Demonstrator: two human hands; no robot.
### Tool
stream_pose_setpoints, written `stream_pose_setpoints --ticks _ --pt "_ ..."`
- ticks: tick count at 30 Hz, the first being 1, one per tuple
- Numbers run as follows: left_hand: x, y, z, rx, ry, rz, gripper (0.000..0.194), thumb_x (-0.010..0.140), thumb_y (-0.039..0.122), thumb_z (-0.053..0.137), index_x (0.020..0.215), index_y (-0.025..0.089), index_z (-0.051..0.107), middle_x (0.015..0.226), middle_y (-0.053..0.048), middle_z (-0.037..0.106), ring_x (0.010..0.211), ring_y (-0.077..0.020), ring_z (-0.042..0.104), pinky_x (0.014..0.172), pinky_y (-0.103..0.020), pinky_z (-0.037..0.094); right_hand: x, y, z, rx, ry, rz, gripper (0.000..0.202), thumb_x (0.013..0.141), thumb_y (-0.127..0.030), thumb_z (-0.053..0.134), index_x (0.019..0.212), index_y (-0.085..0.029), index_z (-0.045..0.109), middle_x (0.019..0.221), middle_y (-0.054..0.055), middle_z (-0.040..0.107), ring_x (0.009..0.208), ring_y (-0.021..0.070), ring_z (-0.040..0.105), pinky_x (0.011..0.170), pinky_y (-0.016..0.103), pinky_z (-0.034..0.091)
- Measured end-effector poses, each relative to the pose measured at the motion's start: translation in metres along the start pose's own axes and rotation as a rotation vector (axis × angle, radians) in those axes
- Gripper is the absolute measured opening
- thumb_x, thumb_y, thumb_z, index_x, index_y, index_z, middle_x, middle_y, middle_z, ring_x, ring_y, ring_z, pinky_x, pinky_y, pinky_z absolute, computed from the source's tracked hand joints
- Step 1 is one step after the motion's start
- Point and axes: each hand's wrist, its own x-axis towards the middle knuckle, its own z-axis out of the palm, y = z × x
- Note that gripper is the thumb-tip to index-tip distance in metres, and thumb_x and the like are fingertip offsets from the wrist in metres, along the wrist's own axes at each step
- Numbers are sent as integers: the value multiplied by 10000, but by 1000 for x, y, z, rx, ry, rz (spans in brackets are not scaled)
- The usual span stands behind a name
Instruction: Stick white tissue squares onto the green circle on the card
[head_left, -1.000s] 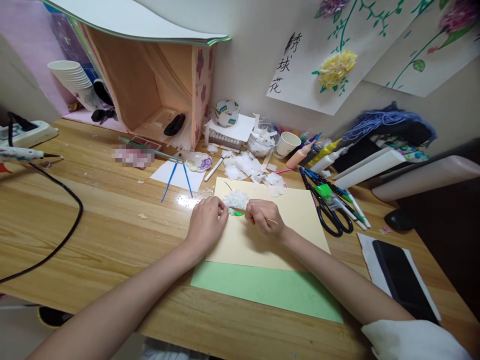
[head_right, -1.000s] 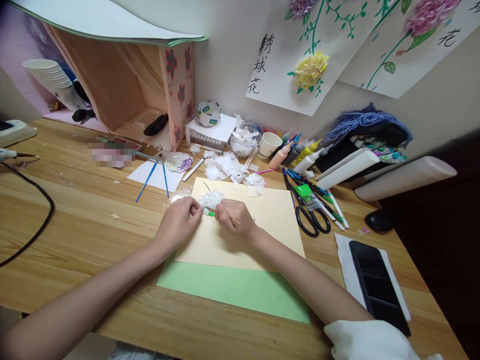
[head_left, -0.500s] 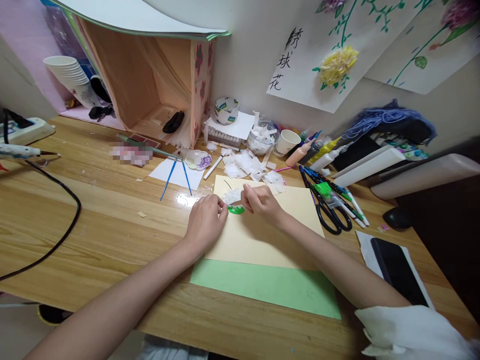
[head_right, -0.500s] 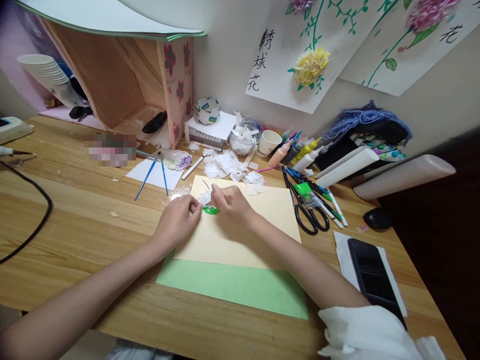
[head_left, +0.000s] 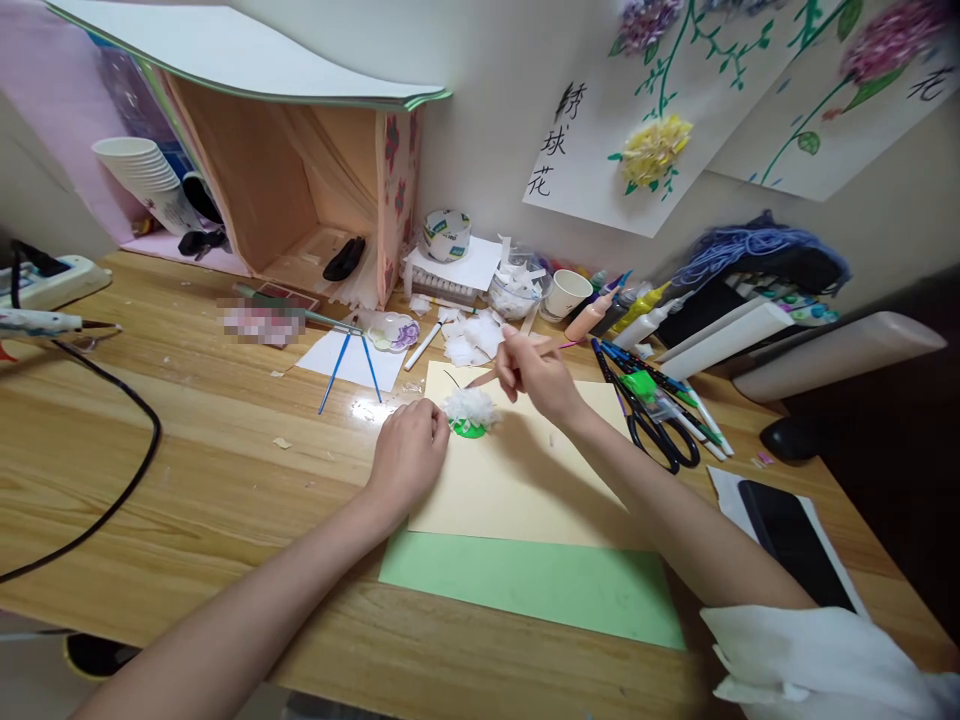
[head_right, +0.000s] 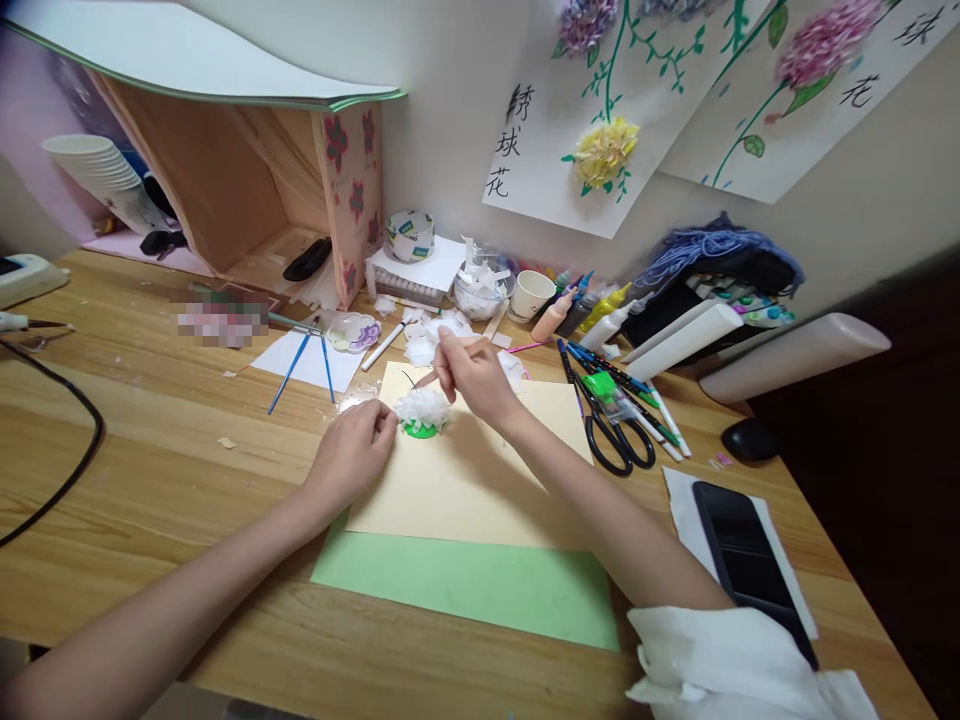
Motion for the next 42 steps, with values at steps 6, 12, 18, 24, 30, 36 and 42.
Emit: stream_pose_setpoints --ticks 6,12,18,24,30,36,42 --pt "2 -2 -5 -96 -34 -81 233 888 248 335 762 187 522 818 -60 646 790 -202 580 646 -290 354 2 29 -27 -419 171 -282 167 861 -332 544 791 -184 578 735 35 618 675 163 554 618 262 387" --pt "4 -3 -8 -171 -39 -135 245 887 295 330 750 206 511 762 -33 630 730 -189 568 616 -277 338 8 73 -17 -659 -25 -381 34 823 -151 539 814 -180 555 791 61 611 748 200 550 664 287 399" --pt "5 -5 -6 -192 -22 -131 236 882 314 350 730 209 498 757 -18 623 716 -180 557 614 -273 336 22 81 -6 -822 -30 -447 169 814 -58 441 736 -180 530 700 66 579 734 212 509 646 294 380" --pt "7 -5 -10 -305 33 -147 266 895 358 352 760 199 517 748 -14 615 694 -163 548 641 -278 367 9 53 -14 -526 161 -299 95 723 -103 556 757 -187 527 757 29 615 708 174 550 660 275 402" --pt "7 -2 -12 -365 146 27 225 903 339 383 878 184 544 916 -42 605 823 -162 543 731 -284 406 -11 29 -19 -343 73 -94 28 749 -183 555 773 -181 543 793 23 642 720 162 593 661 266 423" --pt "8 -5 -8 -390 134 24 194 899 302 405 886 177 553 941 -45 602 849 -154 546 756 -280 429 -10 27 -24 -441 194 -265 38 752 -151 542 755 -188 551 782 49 660 734 187 610 676 295 434" --pt "7 -3 -10 -425 125 65 240 889 334 438 1022 187 574 1029 -61 602 897 -162 548 819 -307 436 -12 20 -22 -179 112 -169 49 736 -153 573 760 -181 541 782 45 650 768 183 627 709 308 469"
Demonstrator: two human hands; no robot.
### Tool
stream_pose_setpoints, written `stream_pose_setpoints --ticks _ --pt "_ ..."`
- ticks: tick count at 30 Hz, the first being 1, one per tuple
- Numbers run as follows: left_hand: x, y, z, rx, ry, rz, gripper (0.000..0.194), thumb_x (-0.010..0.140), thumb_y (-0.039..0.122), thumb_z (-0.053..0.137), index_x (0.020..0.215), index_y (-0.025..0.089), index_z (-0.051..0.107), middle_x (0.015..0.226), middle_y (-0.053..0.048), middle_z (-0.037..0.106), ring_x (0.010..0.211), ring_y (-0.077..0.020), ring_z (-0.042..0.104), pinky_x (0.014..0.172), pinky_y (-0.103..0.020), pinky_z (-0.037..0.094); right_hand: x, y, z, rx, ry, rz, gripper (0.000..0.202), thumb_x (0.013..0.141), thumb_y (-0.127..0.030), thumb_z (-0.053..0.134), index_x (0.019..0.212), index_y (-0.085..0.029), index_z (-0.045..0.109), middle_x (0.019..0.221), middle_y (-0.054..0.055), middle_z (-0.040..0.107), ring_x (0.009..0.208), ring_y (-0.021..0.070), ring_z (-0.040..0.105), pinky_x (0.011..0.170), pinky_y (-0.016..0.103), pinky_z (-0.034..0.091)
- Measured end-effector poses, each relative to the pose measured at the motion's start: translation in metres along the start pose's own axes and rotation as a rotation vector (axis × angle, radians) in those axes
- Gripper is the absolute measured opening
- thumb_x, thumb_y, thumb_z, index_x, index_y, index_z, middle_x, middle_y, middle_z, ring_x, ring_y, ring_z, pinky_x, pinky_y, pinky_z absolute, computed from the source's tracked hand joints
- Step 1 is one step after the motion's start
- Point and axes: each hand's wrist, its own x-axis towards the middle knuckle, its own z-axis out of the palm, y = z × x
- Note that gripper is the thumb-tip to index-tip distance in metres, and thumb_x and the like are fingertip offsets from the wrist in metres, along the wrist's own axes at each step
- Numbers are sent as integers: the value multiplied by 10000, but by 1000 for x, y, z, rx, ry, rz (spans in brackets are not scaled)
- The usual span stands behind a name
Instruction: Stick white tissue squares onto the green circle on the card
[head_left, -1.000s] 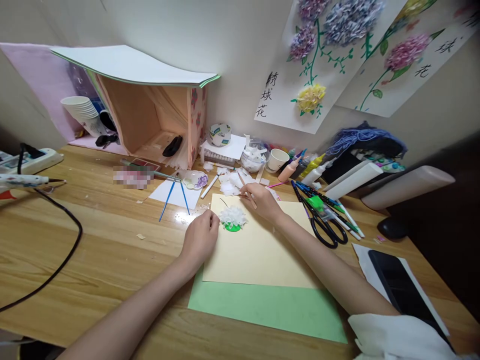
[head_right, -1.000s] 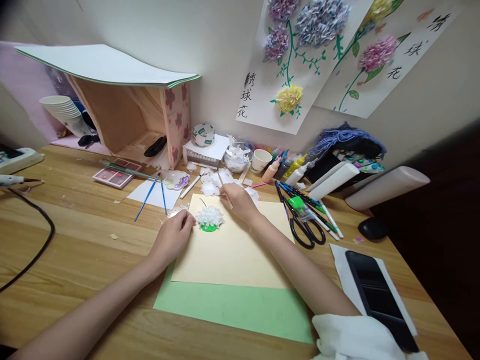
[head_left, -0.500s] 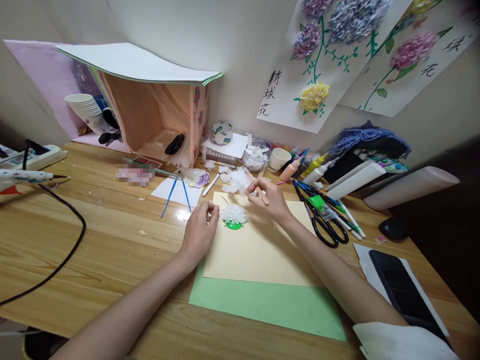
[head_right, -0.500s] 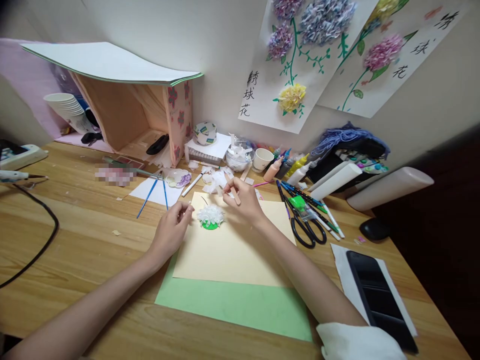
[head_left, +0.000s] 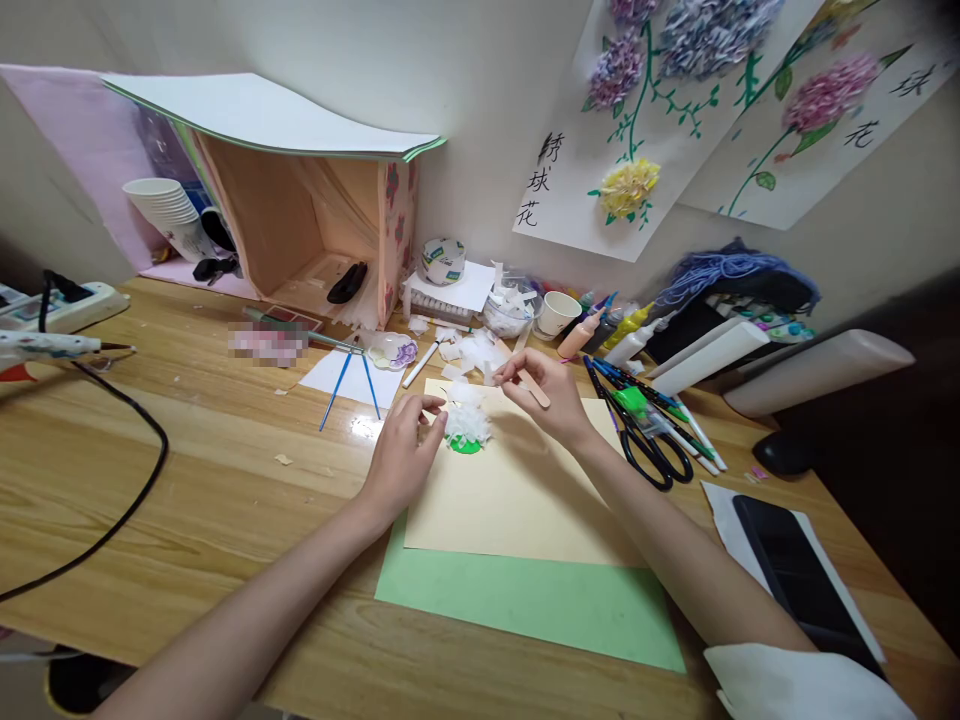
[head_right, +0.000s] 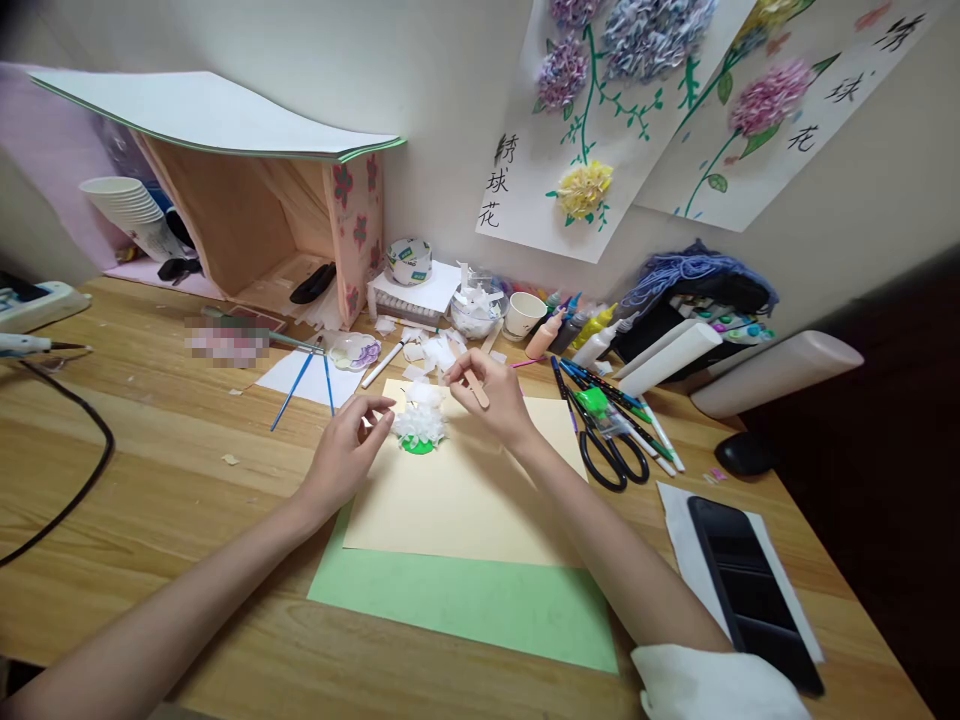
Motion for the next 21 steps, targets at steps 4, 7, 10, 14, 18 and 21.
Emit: stream_pose_setpoints --ticks 4,7,10,14,18,21 --pt "2 2 0 -135 -20 -20 372 875 388 465 1191 198 515 1194 -91 561 1041 -176 537 856 -302 447 -10 -10 13 276 -170 115 79 730 -165 600 762 -174 528 777 31 644 748 157 627 707 291 485" --pt "9 -2 -2 -325 -87 -121 364 848 413 489 1103 165 566 1131 -90 612 1000 -171 577 845 -286 462 -17 -16 22 355 -226 148 80 746 -184 607 773 -177 532 791 29 629 751 151 618 704 283 485" --pt "17 -7 -8 -417 -184 -192 304 769 417 569 890 144 628 897 -60 675 843 -164 611 762 -272 478 -24 -20 26 276 -199 132 89 772 -242 615 787 -180 555 808 31 615 761 152 598 704 276 472" --pt "22 -15 -18 -362 -336 -261 271 708 397 611 792 143 656 738 -30 669 691 -145 596 648 -256 458 -33 -21 27 221 -144 137 251 883 -398 483 824 -181 594 773 38 615 710 142 572 668 267 453" --pt "20 -20 -18 -150 -331 -200 235 703 373 610 742 153 683 720 -34 679 698 -163 601 635 -264 439 -44 -16 26 304 -118 121 494 931 -505 292 696 -178 577 597 20 562 528 125 499 534 263 403" --pt "18 -21 -13 -44 -262 -134 209 740 340 577 772 174 699 784 -35 702 751 -175 614 672 -275 441 -50 -12 26 259 -172 45 551 935 -510 253 580 -188 526 553 15 525 464 114 446 492 269 368"
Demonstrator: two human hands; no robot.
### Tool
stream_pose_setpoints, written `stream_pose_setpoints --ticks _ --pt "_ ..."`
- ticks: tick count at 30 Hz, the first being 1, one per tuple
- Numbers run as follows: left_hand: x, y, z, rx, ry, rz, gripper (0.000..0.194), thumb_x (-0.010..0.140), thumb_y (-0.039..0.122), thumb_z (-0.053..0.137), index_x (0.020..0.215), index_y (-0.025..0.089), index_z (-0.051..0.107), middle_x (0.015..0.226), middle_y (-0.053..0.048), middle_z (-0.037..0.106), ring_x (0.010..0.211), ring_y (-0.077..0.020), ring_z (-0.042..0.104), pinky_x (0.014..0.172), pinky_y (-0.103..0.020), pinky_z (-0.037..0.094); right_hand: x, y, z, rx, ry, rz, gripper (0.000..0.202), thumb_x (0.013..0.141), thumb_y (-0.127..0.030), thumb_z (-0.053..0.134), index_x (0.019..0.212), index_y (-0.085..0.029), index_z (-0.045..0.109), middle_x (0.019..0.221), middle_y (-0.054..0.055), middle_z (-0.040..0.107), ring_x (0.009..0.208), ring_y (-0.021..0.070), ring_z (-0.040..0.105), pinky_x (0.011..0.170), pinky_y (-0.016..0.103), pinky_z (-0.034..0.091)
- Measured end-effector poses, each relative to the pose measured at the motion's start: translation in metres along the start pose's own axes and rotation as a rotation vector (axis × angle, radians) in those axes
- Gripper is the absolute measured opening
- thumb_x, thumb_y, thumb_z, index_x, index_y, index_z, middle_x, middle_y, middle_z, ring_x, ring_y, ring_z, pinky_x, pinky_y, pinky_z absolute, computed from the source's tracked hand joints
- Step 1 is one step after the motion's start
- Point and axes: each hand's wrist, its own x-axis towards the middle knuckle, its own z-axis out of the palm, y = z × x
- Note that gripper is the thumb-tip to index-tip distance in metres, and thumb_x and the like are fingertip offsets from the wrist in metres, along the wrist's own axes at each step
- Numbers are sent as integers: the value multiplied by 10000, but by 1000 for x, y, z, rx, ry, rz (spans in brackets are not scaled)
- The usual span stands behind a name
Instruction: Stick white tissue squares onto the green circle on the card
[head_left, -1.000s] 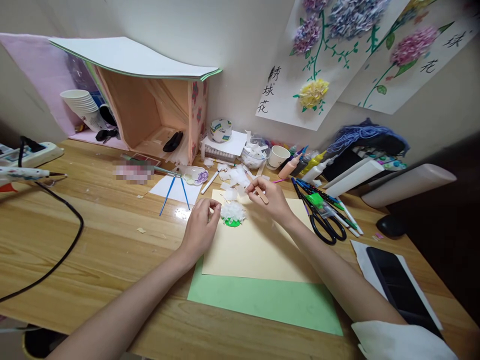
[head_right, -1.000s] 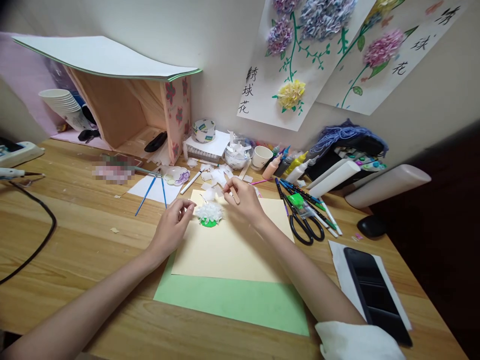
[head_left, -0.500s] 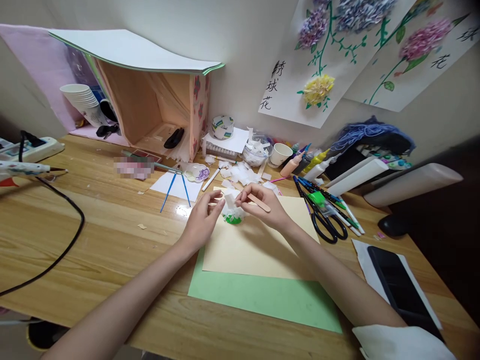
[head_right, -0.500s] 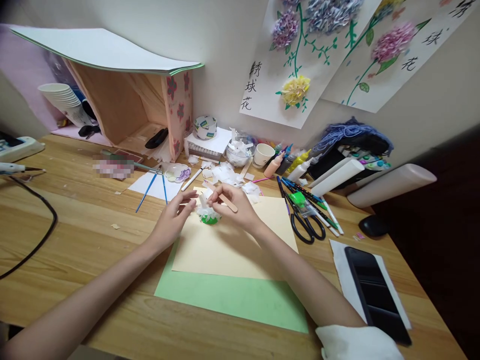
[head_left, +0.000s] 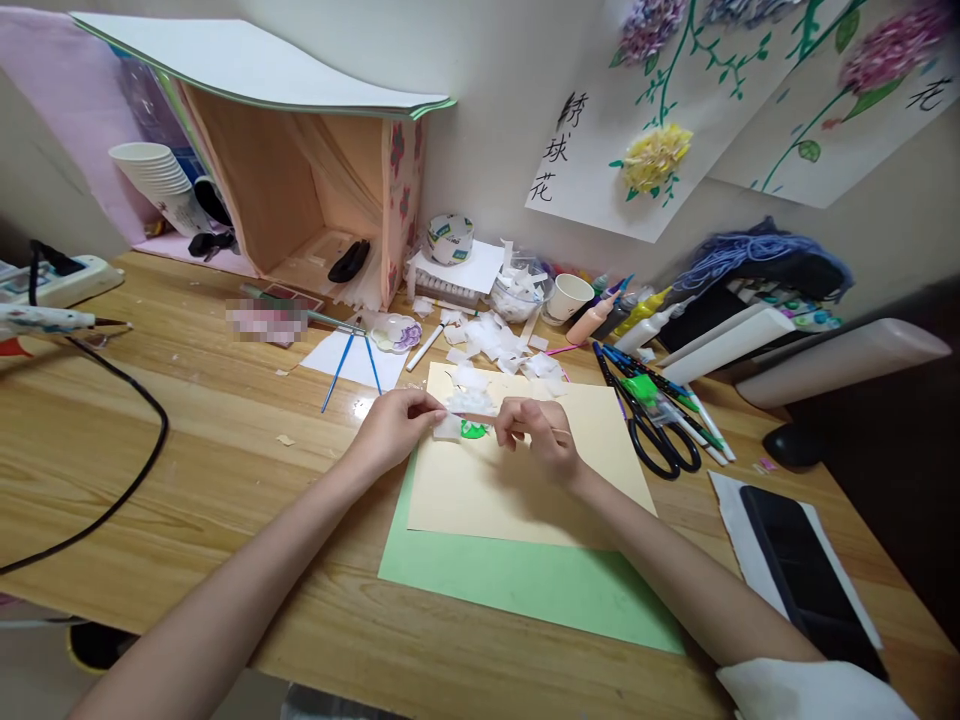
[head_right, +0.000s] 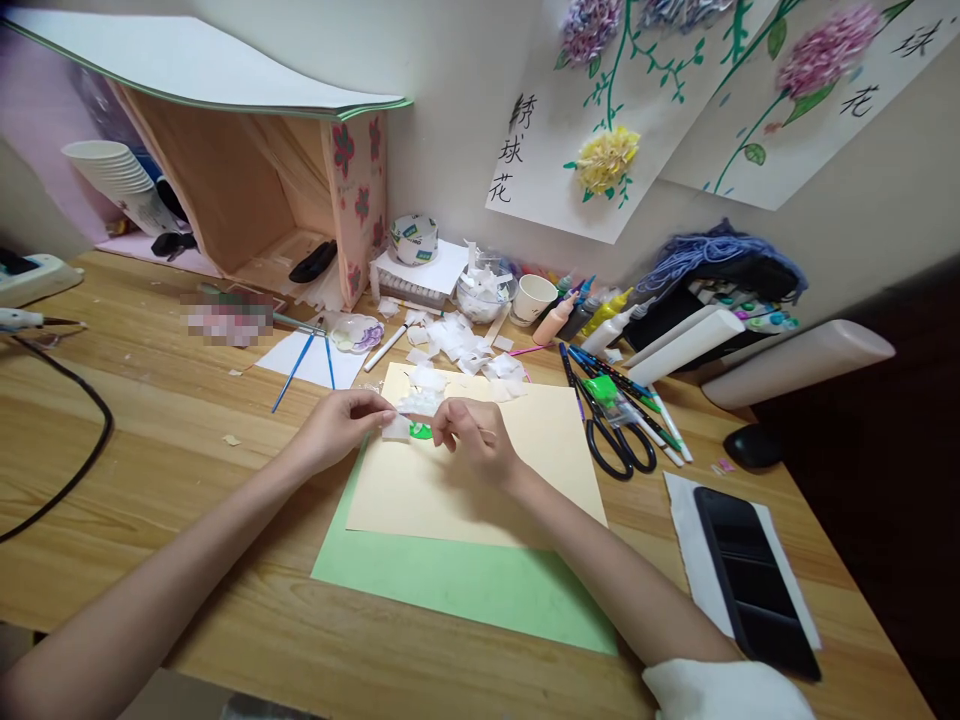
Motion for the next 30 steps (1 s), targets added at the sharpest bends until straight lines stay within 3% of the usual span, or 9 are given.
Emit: stream_pose_setpoints --ticks 5,11,19,24,30 --pt "-1 0 5 25 70 26 195 764 317 555 800 187 695 834 -31 714 791 -179 627 715 -281 455 1 1 4 -199 -105 -158 542 962 -415 212 547 -205 490 505 4 471 480 120 445 546 275 381" --pt "-2 1 9 48 99 29 177 765 308 560 796 193 690 830 -28 711 795 -177 623 729 -283 456 9 1 8 -306 -157 -232 549 961 -418 198 537 -212 480 500 13 495 464 121 440 533 278 377" --pt "-2 0 10 79 103 18 168 784 296 534 788 198 670 795 -10 694 746 -161 608 658 -265 426 8 -6 6 -218 -134 -214 584 953 -469 179 506 -214 456 471 6 468 434 113 425 512 270 368" --pt "-3 2 9 92 63 -34 172 779 306 535 774 186 658 770 -14 683 703 -158 594 632 -267 421 9 -7 5 -175 -51 -93 600 948 -492 191 494 -211 465 438 -4 455 405 108 414 493 264 358" --pt "-6 4 14 160 91 2 168 787 286 524 791 194 665 788 -15 686 721 -162 589 637 -270 407 17 -5 7 -270 -94 -104 608 958 -465 198 479 -201 463 440 -7 465 410 94 429 509 251 366"
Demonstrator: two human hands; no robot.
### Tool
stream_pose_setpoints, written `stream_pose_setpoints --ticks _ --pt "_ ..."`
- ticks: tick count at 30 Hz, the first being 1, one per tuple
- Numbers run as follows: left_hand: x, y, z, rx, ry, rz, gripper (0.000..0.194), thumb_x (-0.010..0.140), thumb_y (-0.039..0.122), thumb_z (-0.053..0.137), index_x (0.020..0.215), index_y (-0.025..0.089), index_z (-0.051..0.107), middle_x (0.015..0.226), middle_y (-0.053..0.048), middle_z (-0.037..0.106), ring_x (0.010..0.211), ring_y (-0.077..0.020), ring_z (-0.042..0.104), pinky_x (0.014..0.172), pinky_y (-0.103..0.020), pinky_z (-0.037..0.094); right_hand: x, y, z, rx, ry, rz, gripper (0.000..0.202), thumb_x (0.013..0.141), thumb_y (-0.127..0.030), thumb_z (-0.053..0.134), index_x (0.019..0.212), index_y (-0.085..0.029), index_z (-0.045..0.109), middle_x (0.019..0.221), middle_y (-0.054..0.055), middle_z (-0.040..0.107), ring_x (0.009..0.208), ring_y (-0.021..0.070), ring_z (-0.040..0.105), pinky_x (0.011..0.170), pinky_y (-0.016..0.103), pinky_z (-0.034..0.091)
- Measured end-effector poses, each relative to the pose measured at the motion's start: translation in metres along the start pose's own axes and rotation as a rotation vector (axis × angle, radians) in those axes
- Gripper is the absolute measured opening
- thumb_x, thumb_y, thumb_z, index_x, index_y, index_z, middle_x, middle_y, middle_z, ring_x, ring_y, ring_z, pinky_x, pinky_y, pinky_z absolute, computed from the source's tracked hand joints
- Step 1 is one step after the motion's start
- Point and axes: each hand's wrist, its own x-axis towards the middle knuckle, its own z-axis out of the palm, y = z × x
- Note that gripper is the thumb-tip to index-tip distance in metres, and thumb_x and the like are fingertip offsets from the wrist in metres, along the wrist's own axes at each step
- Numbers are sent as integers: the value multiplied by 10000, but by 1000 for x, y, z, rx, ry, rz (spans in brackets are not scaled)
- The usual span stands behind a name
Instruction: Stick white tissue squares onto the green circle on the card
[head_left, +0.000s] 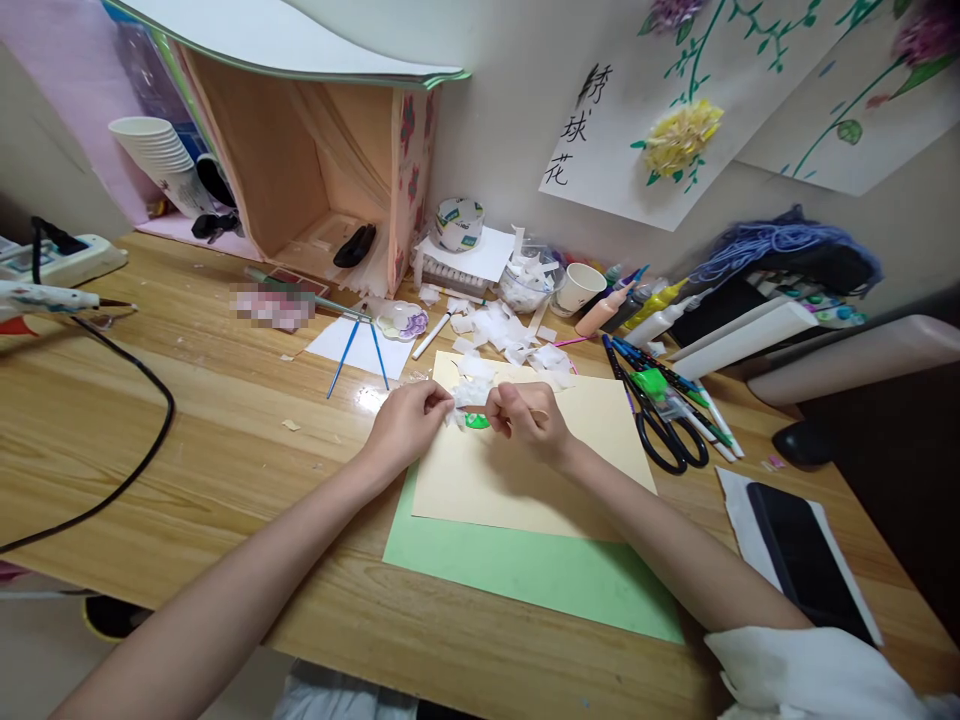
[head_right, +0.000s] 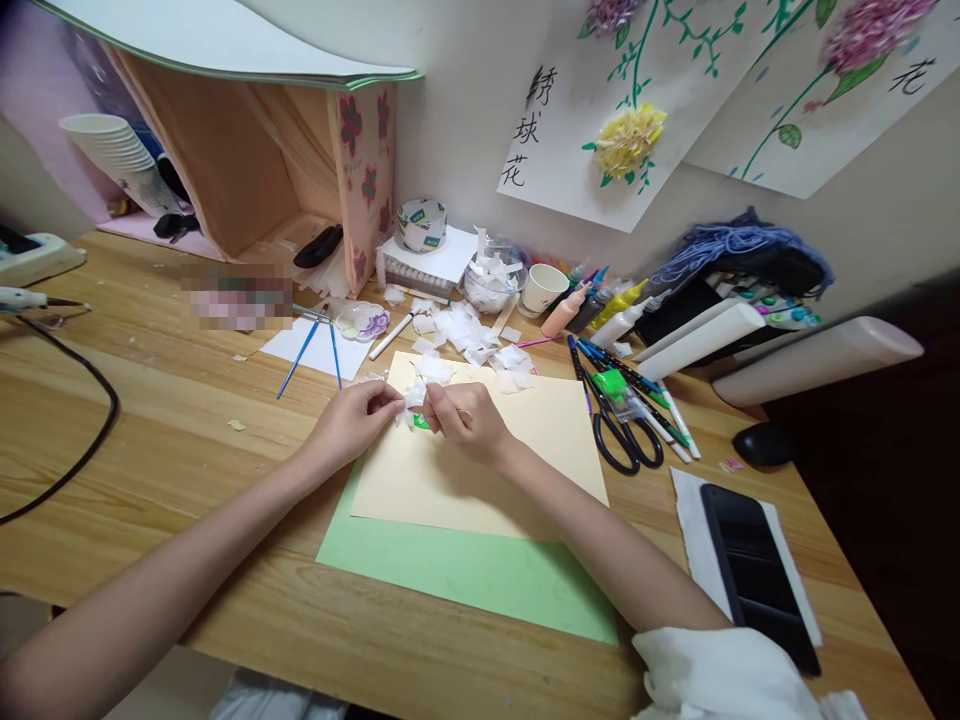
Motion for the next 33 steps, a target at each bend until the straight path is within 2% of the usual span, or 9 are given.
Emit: stream_pose_setpoints --ticks 8,13,18,22,28,33 --pt "-1 -2 1 45 8 34 164 807 311 526 793 201 647 788 -9 673 738 -161 580 622 -264 379 4 2 0 -28 -34 -129 588 970 -407 210 488 -186 464 437 -7 479 406 80 433 496 226 371" --pt "-1 -2 2 62 7 37 163 811 315 531 794 199 645 799 -15 677 740 -163 584 621 -266 378 4 3 1 -44 -48 -118 581 972 -396 223 492 -182 471 433 -10 475 406 76 438 501 222 369" --pt "-1 -1 3 95 17 42 148 811 308 533 786 204 636 802 -13 678 765 -170 588 621 -268 374 5 1 1 -3 -21 -30 601 967 -421 234 454 -184 440 420 -12 456 397 73 426 509 229 361" --pt "-3 2 3 105 26 50 134 810 291 529 784 207 631 806 -9 676 777 -170 586 630 -268 375 7 1 1 49 -6 106 636 960 -465 238 419 -185 420 387 -16 430 387 75 410 497 232 349" --pt "-3 4 4 129 48 53 141 808 296 522 764 205 621 795 -7 671 766 -168 582 625 -269 369 26 5 2 173 17 296 656 926 -568 234 412 -189 383 315 -33 383 335 71 388 451 216 337" --pt "-3 4 5 139 54 45 132 806 294 522 767 207 614 787 -1 669 764 -164 584 615 -265 367 35 -1 0 161 -33 333 661 902 -608 255 413 -184 385 297 -34 380 324 66 398 422 201 315"
